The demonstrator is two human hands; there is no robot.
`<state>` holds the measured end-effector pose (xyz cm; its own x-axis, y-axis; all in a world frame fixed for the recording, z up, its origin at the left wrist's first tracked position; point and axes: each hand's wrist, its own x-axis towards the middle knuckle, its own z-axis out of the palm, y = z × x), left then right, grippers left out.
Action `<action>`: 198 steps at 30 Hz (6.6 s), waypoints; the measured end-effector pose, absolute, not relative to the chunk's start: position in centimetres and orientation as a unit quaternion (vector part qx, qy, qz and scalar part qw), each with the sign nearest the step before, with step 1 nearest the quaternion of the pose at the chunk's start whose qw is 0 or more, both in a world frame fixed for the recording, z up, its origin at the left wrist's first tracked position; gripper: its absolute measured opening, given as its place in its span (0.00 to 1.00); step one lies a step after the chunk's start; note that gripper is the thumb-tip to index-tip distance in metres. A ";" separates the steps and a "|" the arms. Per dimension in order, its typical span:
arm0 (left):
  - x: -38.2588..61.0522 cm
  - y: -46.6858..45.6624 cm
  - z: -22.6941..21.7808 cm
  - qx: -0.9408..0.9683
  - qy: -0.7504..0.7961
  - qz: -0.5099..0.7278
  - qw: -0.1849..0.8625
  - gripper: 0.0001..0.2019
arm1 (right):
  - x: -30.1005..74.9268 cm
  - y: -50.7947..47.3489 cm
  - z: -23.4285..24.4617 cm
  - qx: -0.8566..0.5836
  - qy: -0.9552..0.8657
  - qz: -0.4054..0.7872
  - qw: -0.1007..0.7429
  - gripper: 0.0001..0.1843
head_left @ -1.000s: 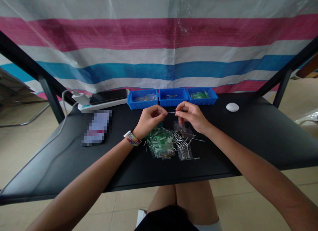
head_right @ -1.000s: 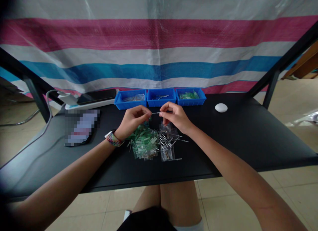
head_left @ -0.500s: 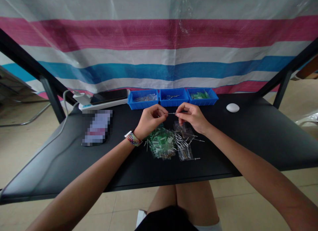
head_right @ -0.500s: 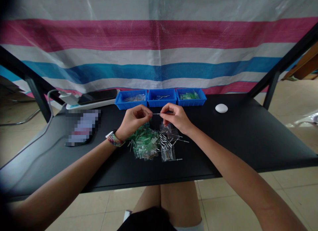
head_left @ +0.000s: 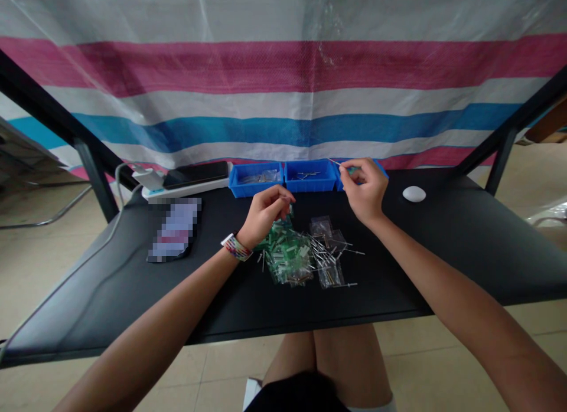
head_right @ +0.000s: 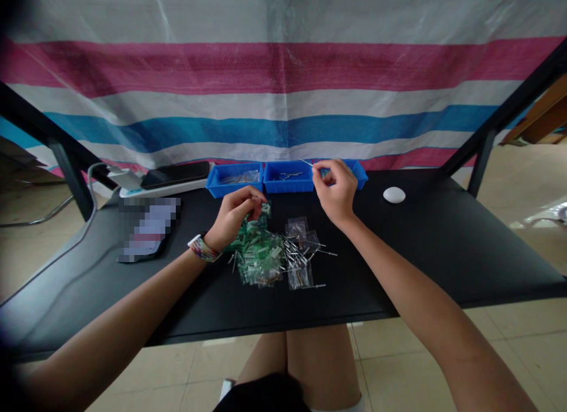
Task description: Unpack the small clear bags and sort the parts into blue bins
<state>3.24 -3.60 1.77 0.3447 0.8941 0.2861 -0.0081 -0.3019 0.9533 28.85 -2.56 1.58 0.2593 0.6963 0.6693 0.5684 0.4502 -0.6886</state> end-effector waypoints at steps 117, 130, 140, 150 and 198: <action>3.7 -4.1 2.0 0.644 0.350 0.397 0.553 0.16 | 25.7 -5.9 1.0 -0.399 -0.590 0.501 0.492 0.20; 3.7 -4.1 1.6 0.639 0.380 0.375 0.554 0.27 | 25.4 -6.1 0.9 -0.389 -0.661 0.359 0.531 0.10; 3.6 -4.1 2.0 0.587 0.331 0.406 0.617 0.15 | 25.8 -7.2 1.4 -0.350 -0.814 0.050 0.461 0.09; 2.1 -1.7 2.5 0.502 0.409 0.544 0.534 0.12 | 27.0 -5.8 1.5 -0.430 -0.793 0.143 0.408 0.07; 2.3 -2.5 1.7 0.654 0.371 0.433 0.498 0.09 | 27.7 -4.1 0.1 -0.484 -0.620 0.472 0.398 0.15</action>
<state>2.30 -2.45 1.69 0.3497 0.9158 0.1976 0.0536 -0.2301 0.9717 27.75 -4.08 0.07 -0.2159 0.9757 0.0365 0.2240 0.0859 -0.9708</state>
